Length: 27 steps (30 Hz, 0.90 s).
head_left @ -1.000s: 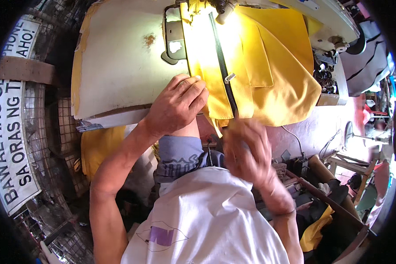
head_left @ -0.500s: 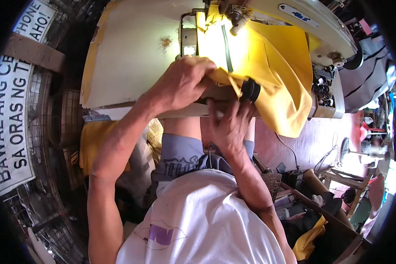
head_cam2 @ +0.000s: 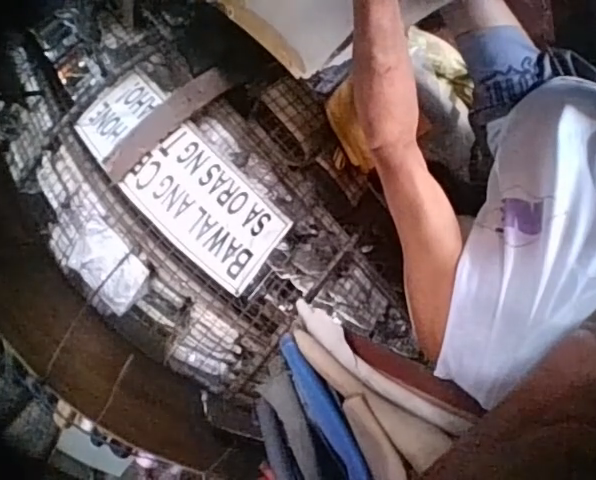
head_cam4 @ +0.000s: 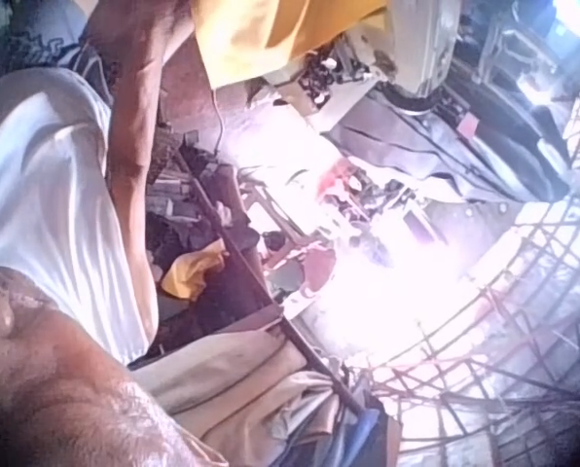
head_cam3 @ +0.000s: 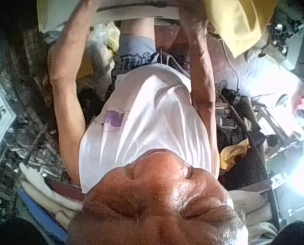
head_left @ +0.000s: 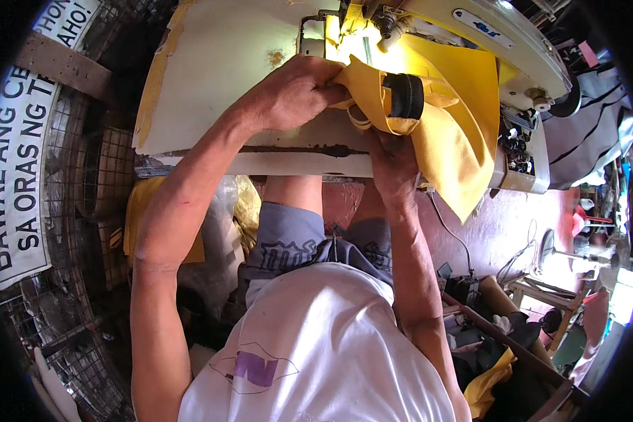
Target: Sewing a yellow fabric bag using an industrial sewing machine.
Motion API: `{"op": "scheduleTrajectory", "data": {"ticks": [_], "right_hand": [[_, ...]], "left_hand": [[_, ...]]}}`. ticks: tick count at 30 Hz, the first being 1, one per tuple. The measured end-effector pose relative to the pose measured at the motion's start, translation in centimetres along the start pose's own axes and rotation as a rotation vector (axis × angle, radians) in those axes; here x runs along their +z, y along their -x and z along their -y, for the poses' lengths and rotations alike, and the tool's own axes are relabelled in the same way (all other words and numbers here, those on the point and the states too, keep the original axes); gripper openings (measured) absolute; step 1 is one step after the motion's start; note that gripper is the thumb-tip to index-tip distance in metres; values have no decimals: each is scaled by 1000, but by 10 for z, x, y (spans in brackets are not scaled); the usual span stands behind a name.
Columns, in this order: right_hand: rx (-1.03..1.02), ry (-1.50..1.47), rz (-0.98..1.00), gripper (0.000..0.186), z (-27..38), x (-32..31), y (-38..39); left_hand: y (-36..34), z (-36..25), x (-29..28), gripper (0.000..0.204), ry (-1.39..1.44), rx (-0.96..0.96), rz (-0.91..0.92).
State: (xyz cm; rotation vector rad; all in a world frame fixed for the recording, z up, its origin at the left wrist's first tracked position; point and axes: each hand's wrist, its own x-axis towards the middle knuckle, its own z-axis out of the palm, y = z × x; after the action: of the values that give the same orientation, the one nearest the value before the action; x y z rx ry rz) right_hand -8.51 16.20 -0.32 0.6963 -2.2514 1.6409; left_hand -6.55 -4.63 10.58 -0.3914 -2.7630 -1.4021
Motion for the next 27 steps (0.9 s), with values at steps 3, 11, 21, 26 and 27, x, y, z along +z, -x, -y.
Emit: {"op": "scheduleTrajectory", "data": {"ticks": [3, 11, 21, 26, 27], "right_hand": [[-46, -5, 41, 42, -3, -13, -2], [-187, 303, 81, 58, 36, -11, 12], [-41, 512, 166, 40, -32, -30, -30], [-35, 560, 118, 41, -79, -158, -44], [-34, 565, 110, 41, -88, -183, -45]], "left_hand": [[3, -2, -1, 23, -28, 11, -1], [2, -2, 6, 23, -8, -27, -13], [14, 16, 12, 22, -51, 176, -15], [33, 29, 39, 16, -534, 460, -126], [36, 27, 41, 16, -534, 458, -122]]}}
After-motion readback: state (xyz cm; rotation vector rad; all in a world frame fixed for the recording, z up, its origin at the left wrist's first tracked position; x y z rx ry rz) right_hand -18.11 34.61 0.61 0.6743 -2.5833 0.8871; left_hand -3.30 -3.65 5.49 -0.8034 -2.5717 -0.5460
